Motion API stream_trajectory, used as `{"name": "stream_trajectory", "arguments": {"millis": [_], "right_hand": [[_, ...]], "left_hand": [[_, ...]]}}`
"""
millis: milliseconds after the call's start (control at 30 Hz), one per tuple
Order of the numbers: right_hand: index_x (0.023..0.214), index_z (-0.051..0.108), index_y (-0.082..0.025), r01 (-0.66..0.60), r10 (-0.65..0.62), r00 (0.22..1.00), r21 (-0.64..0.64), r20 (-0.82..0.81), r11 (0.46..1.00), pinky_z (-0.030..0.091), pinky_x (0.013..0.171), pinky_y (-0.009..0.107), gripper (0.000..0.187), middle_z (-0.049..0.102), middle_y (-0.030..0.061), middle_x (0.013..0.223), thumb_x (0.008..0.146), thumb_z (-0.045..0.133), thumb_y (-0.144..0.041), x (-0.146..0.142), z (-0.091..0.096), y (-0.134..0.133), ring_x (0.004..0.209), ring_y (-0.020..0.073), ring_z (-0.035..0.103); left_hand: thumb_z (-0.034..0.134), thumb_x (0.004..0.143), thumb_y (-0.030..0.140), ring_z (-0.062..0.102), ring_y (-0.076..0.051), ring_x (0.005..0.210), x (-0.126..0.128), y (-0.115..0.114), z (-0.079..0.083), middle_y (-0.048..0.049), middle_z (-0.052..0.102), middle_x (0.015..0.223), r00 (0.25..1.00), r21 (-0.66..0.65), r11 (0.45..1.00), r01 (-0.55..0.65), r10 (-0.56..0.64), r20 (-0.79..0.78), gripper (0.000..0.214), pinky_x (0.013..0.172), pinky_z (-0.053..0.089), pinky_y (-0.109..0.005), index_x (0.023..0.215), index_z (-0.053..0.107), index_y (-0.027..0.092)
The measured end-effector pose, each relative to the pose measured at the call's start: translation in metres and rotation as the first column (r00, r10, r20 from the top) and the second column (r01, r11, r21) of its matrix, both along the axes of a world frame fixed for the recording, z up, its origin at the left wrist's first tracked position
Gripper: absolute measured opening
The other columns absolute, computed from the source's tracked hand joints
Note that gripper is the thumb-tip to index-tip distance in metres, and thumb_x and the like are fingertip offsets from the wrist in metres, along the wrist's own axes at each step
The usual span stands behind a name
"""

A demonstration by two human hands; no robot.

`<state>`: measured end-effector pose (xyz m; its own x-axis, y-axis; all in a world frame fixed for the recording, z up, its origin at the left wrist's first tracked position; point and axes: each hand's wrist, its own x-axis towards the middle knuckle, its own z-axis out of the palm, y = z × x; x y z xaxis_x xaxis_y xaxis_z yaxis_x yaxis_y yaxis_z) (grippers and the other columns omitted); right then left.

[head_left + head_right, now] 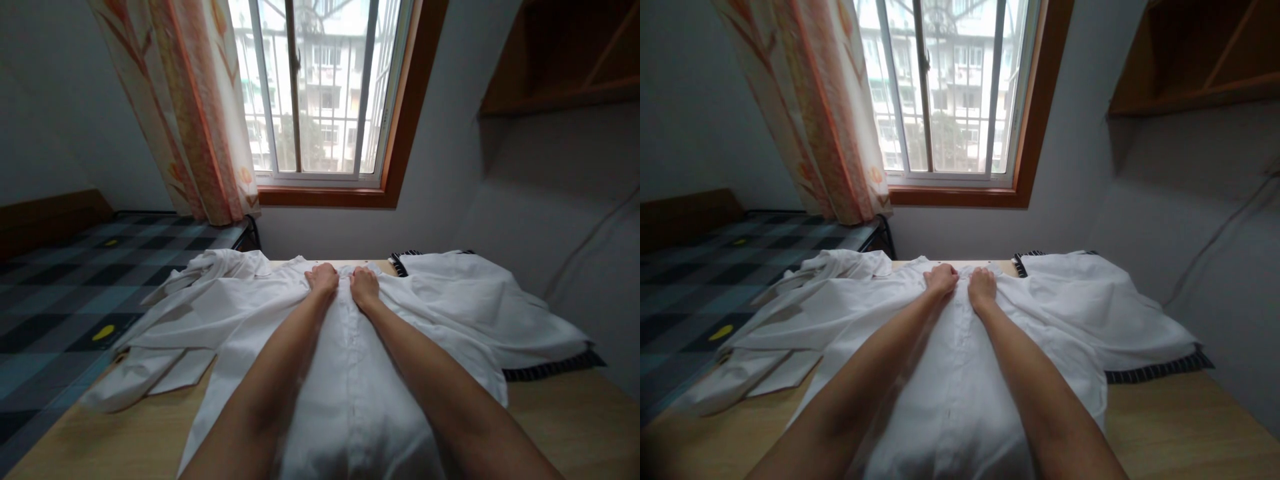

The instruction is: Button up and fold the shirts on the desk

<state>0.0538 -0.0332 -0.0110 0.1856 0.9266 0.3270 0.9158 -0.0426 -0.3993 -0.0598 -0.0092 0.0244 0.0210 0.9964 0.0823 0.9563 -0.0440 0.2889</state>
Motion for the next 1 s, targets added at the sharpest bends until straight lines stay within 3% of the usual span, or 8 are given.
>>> {"name": "stream_trajectory", "arguments": {"millis": [167, 300, 367, 500, 667, 833, 1000], "right_hand": [[0.096, 0.066, -0.014, -0.01, 0.021, 0.99, 0.086, -0.138, 0.996, 0.04, 0.09, 0.035, 0.022, 0.067, 0.017, 0.103, 0.091, 0.046, -0.021, 0.006, 0.003, 0.003, 0.101, 0.0274, 0.059], [0.09, 0.066, -0.017, -0.004, 0.056, 0.952, 0.172, -0.3, 0.985, 0.043, 0.083, 0.033, 0.025, 0.069, 0.0143, 0.095, 0.09, 0.044, -0.029, 0.008, 0.005, 0.008, 0.091, 0.0256, 0.061], [0.085, 0.066, -0.018, -0.015, 0.095, 0.918, 0.206, -0.384, 0.978, 0.044, 0.078, 0.032, 0.025, 0.07, 0.0118, 0.089, 0.088, 0.046, -0.033, 0.007, 0.003, 0.011, 0.084, 0.0235, 0.062], [0.078, 0.064, -0.017, -0.02, 0.169, 0.818, 0.266, -0.55, 0.964, 0.045, 0.07, 0.03, 0.03, 0.07, 0.0087, 0.079, 0.084, 0.049, -0.042, 0.006, -0.008, 0.014, 0.073, 0.0209, 0.061], [0.079, 0.065, -0.015, -0.025, 0.266, 0.66, 0.333, -0.703, 0.943, 0.047, 0.07, 0.031, 0.042, 0.07, 0.0094, 0.078, 0.077, 0.054, -0.054, 0.01, -0.018, 0.018, 0.072, 0.0202, 0.06], [0.079, 0.066, -0.014, -0.037, 0.336, 0.516, 0.371, -0.788, 0.928, 0.049, 0.071, 0.031, 0.047, 0.07, 0.0082, 0.079, 0.073, 0.058, -0.059, 0.015, -0.021, 0.019, 0.074, 0.0191, 0.061], [0.079, 0.064, -0.015, -0.05, 0.349, 0.424, 0.363, -0.836, 0.93, 0.049, 0.065, 0.03, 0.047, 0.066, 0.0048, 0.071, 0.072, 0.059, -0.061, 0.017, -0.019, 0.015, 0.069, 0.0177, 0.059]], "left_hand": [[0.042, 0.094, 0.028, 0.054, -0.03, 0.111, 0.004, -0.015, 0.0, -0.0132, 0.067, 0.112, 1.0, 0.131, 0.991, 0.003, 0.0, -0.019, 0.03, 0.092, 0.034, -0.046, 0.101, 0.07, 0.02], [0.036, 0.098, 0.026, 0.051, -0.029, 0.109, 0.01, -0.029, -0.003, -0.0141, 0.064, 0.112, 0.997, 0.332, 0.94, 0.077, -0.063, -0.051, 0.031, 0.092, 0.033, -0.044, 0.105, 0.065, 0.016], [0.037, 0.099, 0.027, 0.051, -0.028, 0.107, 0.012, -0.033, -0.005, -0.0132, 0.064, 0.11, 0.997, 0.361, 0.93, 0.073, -0.067, -0.03, 0.031, 0.091, 0.034, -0.043, 0.105, 0.064, 0.016], [0.04, 0.099, 0.031, 0.053, -0.026, 0.105, 0.013, -0.035, -0.009, -0.01, 0.065, 0.109, 0.996, 0.357, 0.933, 0.044, -0.068, 0.055, 0.028, 0.089, 0.035, -0.04, 0.103, 0.064, 0.018], [0.042, 0.099, 0.032, 0.054, -0.024, 0.104, 0.01, -0.034, -0.01, -0.0074, 0.066, 0.107, 0.99, 0.369, 0.929, 0.019, -0.07, 0.124, 0.026, 0.088, 0.035, -0.039, 0.098, 0.064, 0.019], [0.043, 0.098, 0.032, 0.053, -0.024, 0.104, 0.009, -0.034, -0.009, -0.0081, 0.066, 0.106, 0.988, 0.395, 0.917, 0.064, -0.113, 0.102, 0.025, 0.089, 0.034, -0.039, 0.097, 0.065, 0.02], [0.044, 0.098, 0.031, 0.053, -0.024, 0.102, 0.009, -0.035, -0.01, -0.0074, 0.066, 0.104, 0.984, 0.434, 0.897, 0.078, -0.14, 0.113, 0.024, 0.089, 0.034, -0.038, 0.097, 0.064, 0.02]]}}
